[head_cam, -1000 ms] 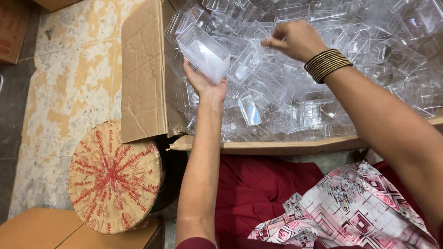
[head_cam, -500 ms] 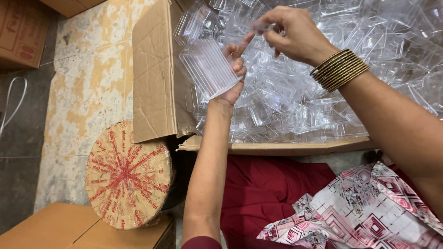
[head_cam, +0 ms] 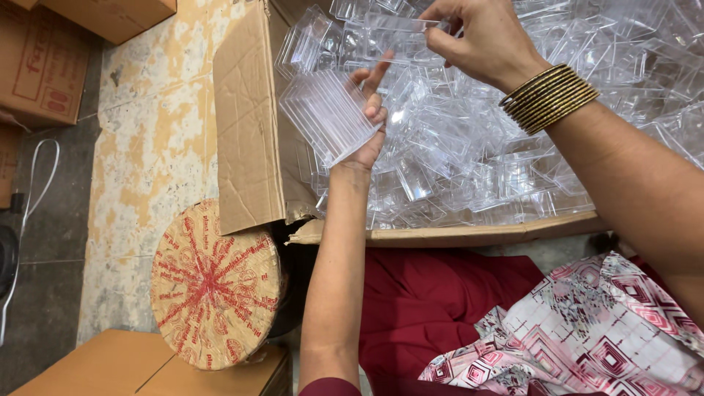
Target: The person sits on the floor with a large cardboard box of clear plastic boxes and repeatedly picks up loose boxes, aligns and nests them into stacks, and places the stacks back into the box. They occasionally turn a box over and set completed stacks aside.
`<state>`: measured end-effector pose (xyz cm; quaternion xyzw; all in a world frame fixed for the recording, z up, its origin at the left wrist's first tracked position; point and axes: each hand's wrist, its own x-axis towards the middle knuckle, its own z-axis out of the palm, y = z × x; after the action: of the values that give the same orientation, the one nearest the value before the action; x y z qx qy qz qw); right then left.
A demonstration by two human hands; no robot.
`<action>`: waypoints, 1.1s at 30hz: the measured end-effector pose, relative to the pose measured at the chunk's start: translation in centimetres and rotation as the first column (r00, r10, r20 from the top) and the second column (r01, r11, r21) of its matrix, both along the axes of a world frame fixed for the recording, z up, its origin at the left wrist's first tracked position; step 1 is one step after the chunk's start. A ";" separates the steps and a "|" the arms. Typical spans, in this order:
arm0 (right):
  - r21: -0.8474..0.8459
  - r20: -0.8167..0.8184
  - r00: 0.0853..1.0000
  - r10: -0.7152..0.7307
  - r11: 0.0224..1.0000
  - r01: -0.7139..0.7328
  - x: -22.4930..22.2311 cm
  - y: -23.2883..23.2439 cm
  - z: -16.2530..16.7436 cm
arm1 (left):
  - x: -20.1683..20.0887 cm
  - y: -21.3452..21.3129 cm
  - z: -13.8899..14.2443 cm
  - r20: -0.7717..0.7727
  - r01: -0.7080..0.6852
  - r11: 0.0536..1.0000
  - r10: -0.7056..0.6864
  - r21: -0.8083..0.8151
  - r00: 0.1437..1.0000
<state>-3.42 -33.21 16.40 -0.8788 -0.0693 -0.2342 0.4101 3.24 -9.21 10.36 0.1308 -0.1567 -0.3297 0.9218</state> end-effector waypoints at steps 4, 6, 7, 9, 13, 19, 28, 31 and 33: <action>-0.073 0.086 0.996 -0.035 0.996 0.041 0.2 1.2 -0.4 | -0.7 0.2 2.1 0.092 0.087 0.993 -0.080 -0.075 0.993; -0.159 0.100 0.995 0.001 0.987 0.015 0.3 2.2 -0.4 | -1.2 0.2 2.9 0.098 0.109 0.992 -0.103 -0.058 0.990; -0.202 0.107 0.994 0.019 0.979 0.003 0.3 2.5 -0.4 | -1.4 0.3 3.2 0.102 0.121 0.991 -0.115 -0.050 0.988; 0.133 -0.127 0.987 0.101 0.988 -0.084 0.4 2.5 -0.3 | -1.7 0.5 3.4 0.048 0.016 0.998 -0.013 -0.059 0.999; 0.011 -0.087 0.952 0.294 0.956 -0.294 0.7 1.7 -0.9 | -1.2 1.8 3.1 0.045 -0.164 0.979 0.171 -0.122 0.984; -0.426 -0.324 0.912 0.250 0.822 -0.376 0.5 2.3 -0.6 | 0.3 2.9 1.6 0.004 -0.188 0.982 0.188 -0.020 0.982; 0.024 -0.086 0.996 -0.025 0.999 0.027 -0.5 0.9 3.0 | 0.6 1.4 0.6 0.073 -0.234 0.965 0.227 0.120 0.971; -0.255 0.204 0.978 0.048 0.967 0.006 0.0 3.6 0.6 | -0.3 1.3 0.5 0.055 -0.120 0.990 0.116 0.075 0.992; -0.286 0.164 0.986 0.022 0.958 0.026 -0.1 4.2 -0.3 | -1.0 1.4 1.2 -0.018 -0.022 1.000 0.022 0.008 1.000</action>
<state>-3.49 -28.97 16.08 -0.9066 -0.1353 -0.2940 0.2708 2.25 -7.84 11.56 0.1329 -0.1458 -0.3213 0.9262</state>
